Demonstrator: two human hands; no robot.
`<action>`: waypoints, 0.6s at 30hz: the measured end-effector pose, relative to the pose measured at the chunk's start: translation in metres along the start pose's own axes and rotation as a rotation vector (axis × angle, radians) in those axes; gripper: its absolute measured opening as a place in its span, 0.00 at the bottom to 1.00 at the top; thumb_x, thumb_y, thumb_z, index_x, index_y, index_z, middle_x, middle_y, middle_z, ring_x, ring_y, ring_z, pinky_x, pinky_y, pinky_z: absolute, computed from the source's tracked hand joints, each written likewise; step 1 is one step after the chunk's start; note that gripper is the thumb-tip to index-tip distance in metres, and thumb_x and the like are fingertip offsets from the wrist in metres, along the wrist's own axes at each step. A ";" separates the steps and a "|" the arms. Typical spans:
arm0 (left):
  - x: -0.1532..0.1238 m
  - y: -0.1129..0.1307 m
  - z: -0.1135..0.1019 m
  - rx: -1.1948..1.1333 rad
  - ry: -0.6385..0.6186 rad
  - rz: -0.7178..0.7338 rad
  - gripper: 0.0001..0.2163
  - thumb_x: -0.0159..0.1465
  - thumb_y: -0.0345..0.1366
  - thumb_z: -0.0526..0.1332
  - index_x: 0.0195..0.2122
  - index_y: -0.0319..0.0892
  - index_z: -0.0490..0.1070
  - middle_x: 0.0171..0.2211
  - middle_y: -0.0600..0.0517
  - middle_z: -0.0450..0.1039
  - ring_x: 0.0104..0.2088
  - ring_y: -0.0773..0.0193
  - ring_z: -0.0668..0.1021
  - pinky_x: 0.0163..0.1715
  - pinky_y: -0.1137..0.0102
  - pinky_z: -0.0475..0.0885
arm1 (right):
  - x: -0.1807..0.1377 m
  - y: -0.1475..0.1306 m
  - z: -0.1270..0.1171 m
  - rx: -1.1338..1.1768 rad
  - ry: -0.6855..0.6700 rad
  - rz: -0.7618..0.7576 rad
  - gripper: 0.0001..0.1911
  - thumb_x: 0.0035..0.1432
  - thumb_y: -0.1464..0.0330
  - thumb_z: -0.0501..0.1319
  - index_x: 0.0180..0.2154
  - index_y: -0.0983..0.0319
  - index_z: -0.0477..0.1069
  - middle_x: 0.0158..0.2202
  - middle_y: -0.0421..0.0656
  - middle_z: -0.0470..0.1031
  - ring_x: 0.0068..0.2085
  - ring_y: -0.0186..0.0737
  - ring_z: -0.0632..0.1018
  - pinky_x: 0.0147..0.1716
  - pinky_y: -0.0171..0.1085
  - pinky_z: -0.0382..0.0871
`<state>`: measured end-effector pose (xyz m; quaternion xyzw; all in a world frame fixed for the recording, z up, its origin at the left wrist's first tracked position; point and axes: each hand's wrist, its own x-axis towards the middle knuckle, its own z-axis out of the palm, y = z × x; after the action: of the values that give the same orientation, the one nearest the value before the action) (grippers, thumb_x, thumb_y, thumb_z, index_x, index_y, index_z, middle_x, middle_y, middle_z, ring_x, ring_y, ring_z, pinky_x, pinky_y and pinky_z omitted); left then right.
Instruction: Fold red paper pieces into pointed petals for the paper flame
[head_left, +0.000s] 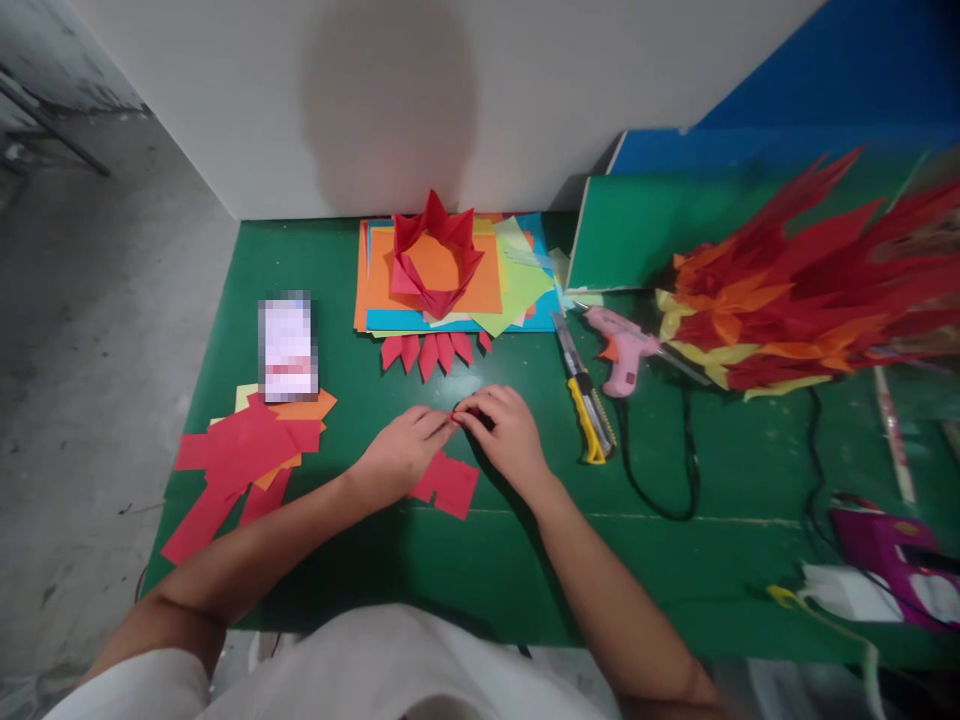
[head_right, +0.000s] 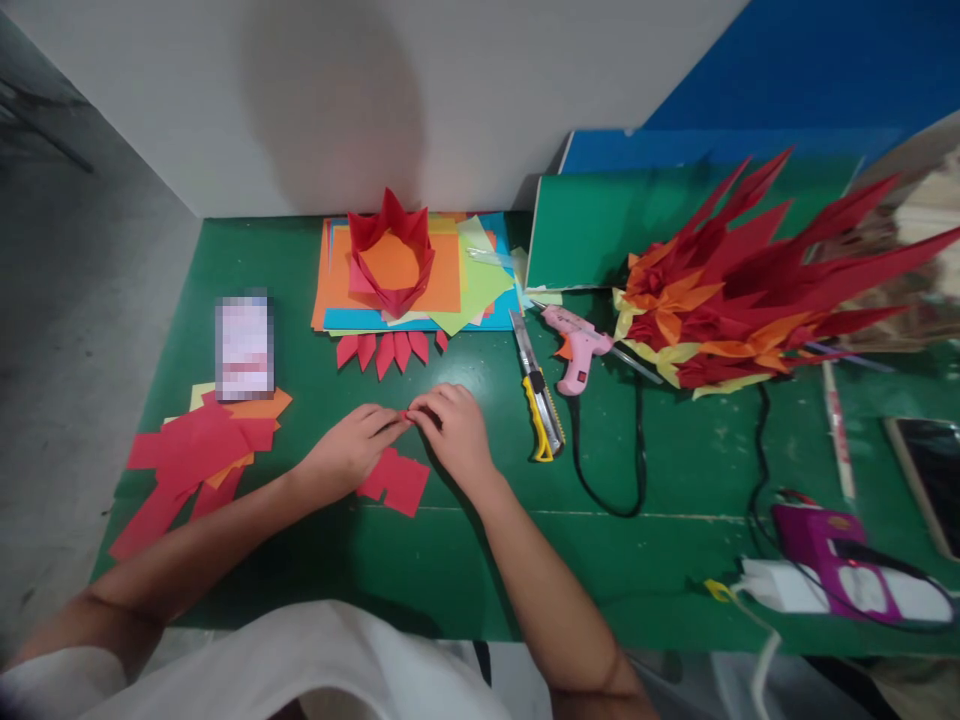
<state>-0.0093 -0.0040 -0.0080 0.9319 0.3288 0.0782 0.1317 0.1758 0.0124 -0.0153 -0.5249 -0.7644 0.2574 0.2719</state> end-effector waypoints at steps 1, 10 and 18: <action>0.001 0.001 0.000 0.025 -0.027 0.001 0.17 0.63 0.23 0.49 0.53 0.30 0.64 0.48 0.41 0.70 0.45 0.56 0.72 0.48 0.62 0.67 | 0.000 0.000 0.000 0.000 0.002 0.005 0.04 0.58 0.68 0.61 0.31 0.59 0.72 0.30 0.42 0.72 0.35 0.42 0.71 0.36 0.40 0.62; -0.001 0.014 0.004 0.068 -0.073 -0.119 0.18 0.64 0.26 0.50 0.55 0.28 0.62 0.45 0.41 0.69 0.40 0.56 0.70 0.44 0.63 0.67 | 0.000 0.002 0.000 -0.018 0.023 0.003 0.02 0.59 0.68 0.60 0.34 0.59 0.70 0.32 0.43 0.71 0.36 0.43 0.71 0.37 0.41 0.62; -0.001 0.013 0.006 0.018 -0.083 -0.150 0.18 0.64 0.28 0.47 0.55 0.33 0.63 0.44 0.42 0.69 0.40 0.55 0.69 0.41 0.61 0.67 | -0.008 0.005 -0.008 -0.024 0.135 0.069 0.10 0.56 0.63 0.62 0.37 0.60 0.65 0.31 0.42 0.67 0.33 0.42 0.68 0.34 0.40 0.61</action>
<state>-0.0004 -0.0155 -0.0094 0.9082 0.3928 0.0263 0.1422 0.1869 0.0074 -0.0141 -0.5702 -0.7288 0.2216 0.3077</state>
